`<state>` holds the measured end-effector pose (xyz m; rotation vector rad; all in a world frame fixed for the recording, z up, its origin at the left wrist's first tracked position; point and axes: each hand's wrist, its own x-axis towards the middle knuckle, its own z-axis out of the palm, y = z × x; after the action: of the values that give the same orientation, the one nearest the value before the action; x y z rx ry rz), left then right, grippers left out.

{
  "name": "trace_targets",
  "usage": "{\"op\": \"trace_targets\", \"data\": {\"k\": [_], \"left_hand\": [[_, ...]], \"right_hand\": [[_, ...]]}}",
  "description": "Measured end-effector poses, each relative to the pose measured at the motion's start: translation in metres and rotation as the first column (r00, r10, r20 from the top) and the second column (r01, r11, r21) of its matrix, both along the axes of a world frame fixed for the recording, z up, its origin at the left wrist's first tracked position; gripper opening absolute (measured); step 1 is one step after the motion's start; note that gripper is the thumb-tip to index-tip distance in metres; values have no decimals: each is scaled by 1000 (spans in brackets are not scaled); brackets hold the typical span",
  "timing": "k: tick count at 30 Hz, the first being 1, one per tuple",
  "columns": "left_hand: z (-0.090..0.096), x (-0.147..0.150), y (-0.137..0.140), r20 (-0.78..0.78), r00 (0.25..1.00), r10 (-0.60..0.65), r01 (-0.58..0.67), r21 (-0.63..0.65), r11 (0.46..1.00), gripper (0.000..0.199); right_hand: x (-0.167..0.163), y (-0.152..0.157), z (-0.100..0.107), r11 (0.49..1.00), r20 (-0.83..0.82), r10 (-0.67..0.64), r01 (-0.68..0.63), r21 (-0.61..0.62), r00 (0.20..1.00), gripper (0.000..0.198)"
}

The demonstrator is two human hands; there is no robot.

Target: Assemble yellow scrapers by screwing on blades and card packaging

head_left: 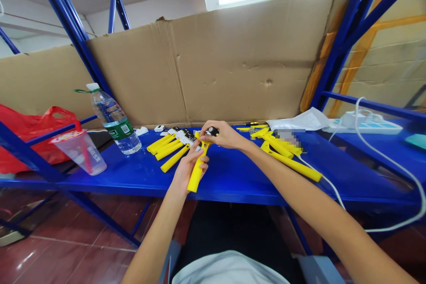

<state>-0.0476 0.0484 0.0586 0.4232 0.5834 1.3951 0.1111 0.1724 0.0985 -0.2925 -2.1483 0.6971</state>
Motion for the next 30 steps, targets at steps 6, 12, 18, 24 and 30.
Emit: {"op": "trace_targets", "data": {"k": [6,12,18,24,30], "left_hand": [[0,0,0,-22,1000,-1,1,-3,1000,62],[1,0,1,-24,1000,17,-17,-20,1000,64],[-2,-1,1,-30,999,18,-19,-8,1000,68],[-4,-2,2,-47,999,12,-12,9,1000,68],[-5,-2,1,-79,997,21,-19,19,1000,72]], "right_hand": [[1,-1,4,997,45,19,-16,-74,999,21],[2,-4,5,966,140,-30,65,-252,990,29],[4,-6,5,965,162,-56,95,-245,985,29],[4,-1,5,970,139,-30,62,-235,990,33],[4,2,6,956,106,-46,74,-283,993,31]]}}
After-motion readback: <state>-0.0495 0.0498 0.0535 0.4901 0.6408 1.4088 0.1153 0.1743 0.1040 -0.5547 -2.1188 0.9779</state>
